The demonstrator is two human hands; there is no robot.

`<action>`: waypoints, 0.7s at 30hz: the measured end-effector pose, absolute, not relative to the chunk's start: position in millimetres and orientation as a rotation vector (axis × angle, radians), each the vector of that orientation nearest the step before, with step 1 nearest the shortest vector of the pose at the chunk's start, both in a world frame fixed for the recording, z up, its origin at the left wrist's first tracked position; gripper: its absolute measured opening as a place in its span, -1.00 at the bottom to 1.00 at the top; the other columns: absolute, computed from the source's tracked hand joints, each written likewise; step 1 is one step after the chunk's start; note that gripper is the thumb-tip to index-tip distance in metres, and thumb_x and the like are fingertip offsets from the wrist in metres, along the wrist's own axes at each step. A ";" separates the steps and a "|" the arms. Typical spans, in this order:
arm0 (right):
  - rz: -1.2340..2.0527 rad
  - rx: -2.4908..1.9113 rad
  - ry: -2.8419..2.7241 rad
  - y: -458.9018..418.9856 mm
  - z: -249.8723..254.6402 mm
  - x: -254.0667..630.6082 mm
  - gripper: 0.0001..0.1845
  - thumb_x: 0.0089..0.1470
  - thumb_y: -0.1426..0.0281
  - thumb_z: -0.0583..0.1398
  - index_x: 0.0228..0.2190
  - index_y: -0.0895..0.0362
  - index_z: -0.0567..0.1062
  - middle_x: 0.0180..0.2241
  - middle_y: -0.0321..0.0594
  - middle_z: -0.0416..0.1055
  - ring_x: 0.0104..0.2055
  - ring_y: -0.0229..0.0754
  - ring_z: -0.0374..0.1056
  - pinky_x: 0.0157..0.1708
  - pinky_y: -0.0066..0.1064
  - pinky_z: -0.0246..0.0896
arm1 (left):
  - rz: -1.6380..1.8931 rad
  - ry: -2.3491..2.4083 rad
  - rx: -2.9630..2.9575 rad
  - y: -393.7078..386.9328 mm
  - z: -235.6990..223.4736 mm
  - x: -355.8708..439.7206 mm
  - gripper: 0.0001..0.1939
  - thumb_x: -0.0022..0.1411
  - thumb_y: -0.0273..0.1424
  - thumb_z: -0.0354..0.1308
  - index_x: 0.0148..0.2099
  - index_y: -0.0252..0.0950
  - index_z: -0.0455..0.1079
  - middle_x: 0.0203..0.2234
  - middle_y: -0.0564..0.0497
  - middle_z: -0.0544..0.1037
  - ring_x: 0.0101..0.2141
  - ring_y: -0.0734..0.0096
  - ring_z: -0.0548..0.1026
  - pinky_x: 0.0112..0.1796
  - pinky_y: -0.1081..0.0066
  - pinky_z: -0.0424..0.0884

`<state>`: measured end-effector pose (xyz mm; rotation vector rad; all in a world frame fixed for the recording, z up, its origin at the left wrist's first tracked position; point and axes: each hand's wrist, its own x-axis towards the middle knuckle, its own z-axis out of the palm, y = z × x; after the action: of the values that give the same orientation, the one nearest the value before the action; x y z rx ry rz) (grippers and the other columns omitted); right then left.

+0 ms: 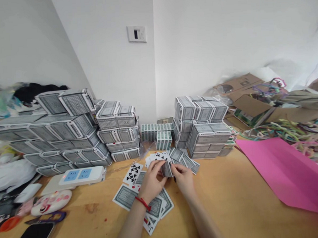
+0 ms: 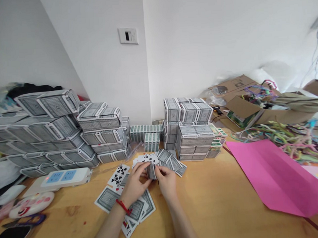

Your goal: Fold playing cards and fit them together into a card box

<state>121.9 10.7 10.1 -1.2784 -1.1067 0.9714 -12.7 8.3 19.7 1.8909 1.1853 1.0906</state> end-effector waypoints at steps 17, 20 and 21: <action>1.043 -1.178 -1.152 9.2 10.2 116.4 -0.66 -0.12 0.14 0.14 -0.57 0.19 0.44 -0.68 -0.29 0.33 -0.59 -0.24 0.24 -0.49 -0.42 0.15 | 1.181 1.317 1.876 16.2 14.3 -20.3 -0.46 -0.02 -0.58 0.04 0.04 -0.12 0.14 -0.06 -0.04 0.21 -0.25 0.40 0.39 -0.26 0.33 0.43; 1.002 -1.199 -1.171 8.3 5.5 113.4 -0.65 -0.08 0.14 0.10 -0.52 0.18 0.44 -0.63 -0.25 0.37 -0.55 -0.21 0.28 -0.45 -0.39 0.19 | 1.171 1.340 1.875 16.8 13.9 -20.9 -0.47 0.01 -0.55 0.03 0.06 -0.10 0.12 -0.05 -0.03 0.19 -0.21 0.39 0.37 -0.23 0.34 0.42; 0.999 -1.197 -1.168 8.1 3.6 112.1 -0.66 -0.08 0.14 0.11 -0.46 0.18 0.45 -0.59 -0.23 0.39 -0.52 -0.20 0.30 -0.43 -0.37 0.21 | 1.176 1.352 1.877 17.1 13.9 -21.0 -0.47 0.02 -0.54 0.03 0.06 -0.10 0.12 -0.05 -0.03 0.19 -0.20 0.39 0.37 -0.22 0.35 0.41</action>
<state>112.1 8.1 3.6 -1.1970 -1.1677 0.9989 -21.0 17.1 13.9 1.8770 1.3522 1.1765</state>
